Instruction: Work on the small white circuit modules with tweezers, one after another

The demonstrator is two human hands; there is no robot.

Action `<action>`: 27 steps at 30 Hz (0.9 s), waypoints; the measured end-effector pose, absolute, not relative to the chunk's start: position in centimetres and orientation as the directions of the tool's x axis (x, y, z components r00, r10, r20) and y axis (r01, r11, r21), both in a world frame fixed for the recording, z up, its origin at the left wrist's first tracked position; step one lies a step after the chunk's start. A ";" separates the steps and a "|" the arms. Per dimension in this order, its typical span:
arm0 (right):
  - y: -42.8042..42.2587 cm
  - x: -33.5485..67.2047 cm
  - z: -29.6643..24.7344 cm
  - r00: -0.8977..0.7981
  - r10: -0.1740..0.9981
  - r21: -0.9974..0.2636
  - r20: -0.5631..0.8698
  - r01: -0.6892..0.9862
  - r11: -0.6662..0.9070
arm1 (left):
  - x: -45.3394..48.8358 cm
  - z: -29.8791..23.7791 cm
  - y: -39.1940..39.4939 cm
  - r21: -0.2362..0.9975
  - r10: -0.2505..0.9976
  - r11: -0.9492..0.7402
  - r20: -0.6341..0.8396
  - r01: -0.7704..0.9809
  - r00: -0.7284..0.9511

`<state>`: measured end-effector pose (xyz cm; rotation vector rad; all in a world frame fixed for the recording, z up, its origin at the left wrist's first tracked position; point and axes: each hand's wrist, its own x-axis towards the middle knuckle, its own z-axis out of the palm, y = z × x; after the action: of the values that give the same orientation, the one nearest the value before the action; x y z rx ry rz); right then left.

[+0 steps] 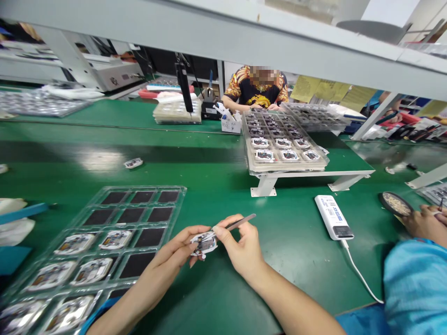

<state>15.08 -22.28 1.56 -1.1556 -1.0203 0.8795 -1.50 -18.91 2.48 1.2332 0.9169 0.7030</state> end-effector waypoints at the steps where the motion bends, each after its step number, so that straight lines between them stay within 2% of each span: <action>1: -22.3 15.1 1.5 0.303 0.938 -0.982 0.169 -0.031 0.187 | -1.5 2.4 -18.9 0.978 0.851 0.207 -0.195 0.030 0.487; 9: -22.3 14.9 1.4 0.306 0.943 -0.983 0.135 -0.078 0.166 | -1.8 2.5 -18.8 0.983 0.833 0.154 -0.183 0.099 0.522; 18: -22.3 14.8 1.0 0.317 0.937 -0.986 0.146 -0.030 0.164 | -1.4 2.8 -18.6 0.987 0.833 0.126 -0.159 0.099 0.531; 27: -22.3 14.7 1.1 0.311 0.939 -0.984 0.147 -0.047 0.170 | -1.6 2.2 -18.4 0.980 0.829 0.153 -0.196 0.125 0.524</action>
<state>14.74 -22.35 1.07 -1.1711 -1.0001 0.8993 -1.57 -18.44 2.21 1.3452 0.9204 0.6231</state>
